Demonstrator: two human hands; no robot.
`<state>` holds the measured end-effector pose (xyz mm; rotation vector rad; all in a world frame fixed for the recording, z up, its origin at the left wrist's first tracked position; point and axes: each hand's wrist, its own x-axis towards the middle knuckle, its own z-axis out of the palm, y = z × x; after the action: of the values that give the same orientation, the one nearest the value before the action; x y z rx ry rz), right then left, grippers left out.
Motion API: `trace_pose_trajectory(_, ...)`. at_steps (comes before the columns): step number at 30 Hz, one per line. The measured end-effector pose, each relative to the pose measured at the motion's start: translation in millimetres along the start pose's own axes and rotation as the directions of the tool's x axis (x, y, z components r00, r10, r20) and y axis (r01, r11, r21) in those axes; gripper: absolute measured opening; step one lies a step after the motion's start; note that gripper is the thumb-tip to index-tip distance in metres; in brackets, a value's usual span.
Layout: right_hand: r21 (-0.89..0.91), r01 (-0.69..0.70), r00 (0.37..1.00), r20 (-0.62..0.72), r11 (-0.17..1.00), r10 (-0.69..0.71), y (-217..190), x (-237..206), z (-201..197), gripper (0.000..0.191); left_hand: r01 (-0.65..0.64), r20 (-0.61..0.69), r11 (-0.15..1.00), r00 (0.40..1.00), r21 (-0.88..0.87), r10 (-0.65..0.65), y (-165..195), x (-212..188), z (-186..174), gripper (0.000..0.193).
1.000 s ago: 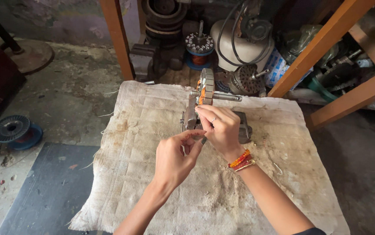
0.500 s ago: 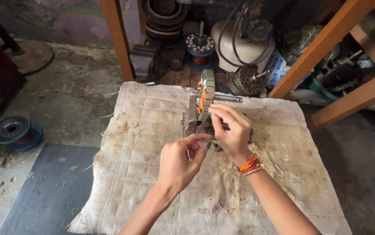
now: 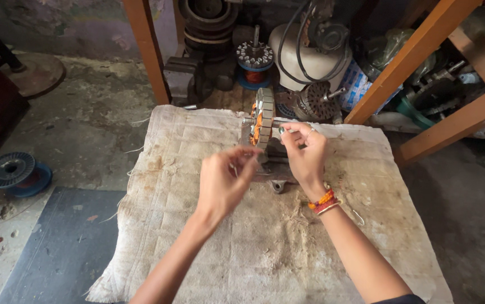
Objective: The person inserts small rectangular components one at a time into slots around a circular rotor clamped in a bench vise, pressing each piece into place by hand and rotating the rotor to reach the next slot. The work continues around the rotor for the whole episode.
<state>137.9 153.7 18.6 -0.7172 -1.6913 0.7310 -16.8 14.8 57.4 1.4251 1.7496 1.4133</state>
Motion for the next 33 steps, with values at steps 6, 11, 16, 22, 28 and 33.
trace_pose_trajectory(6,0.249,-0.429,0.903,0.101,0.868,0.417,18,23,3,0.014,-0.061,-0.075,0.99,0.996,-0.123,0.052,-14,56,-3,0.017)
trace_pose_trajectory(11,0.289,-0.492,0.87,0.148,0.821,0.47,19,35,4,0.017,-0.034,-0.041,0.956,0.999,-0.291,0.024,-20,86,-1,0.016)
trace_pose_trajectory(16,0.274,-0.503,0.864,0.145,0.82,0.482,22,38,7,0.017,-0.025,-0.057,0.932,0.998,-0.36,0.004,-34,96,2,0.015)
trace_pose_trajectory(22,0.235,-0.452,0.89,0.171,0.86,0.421,21,35,3,0.017,0.081,-0.097,0.944,0.988,-0.321,-0.117,-64,91,3,0.017)
trace_pose_trajectory(28,-0.058,0.071,0.994,-0.084,0.996,-0.076,-4,11,0,0.016,0.19,-0.124,0.956,0.967,-0.224,-0.222,-88,50,-3,0.019)
trace_pose_trajectory(33,-0.386,0.57,0.812,0.129,0.725,-0.57,-36,-9,12,0.023,0.322,-0.068,0.916,0.936,-0.238,-0.346,-78,9,-4,0.022)
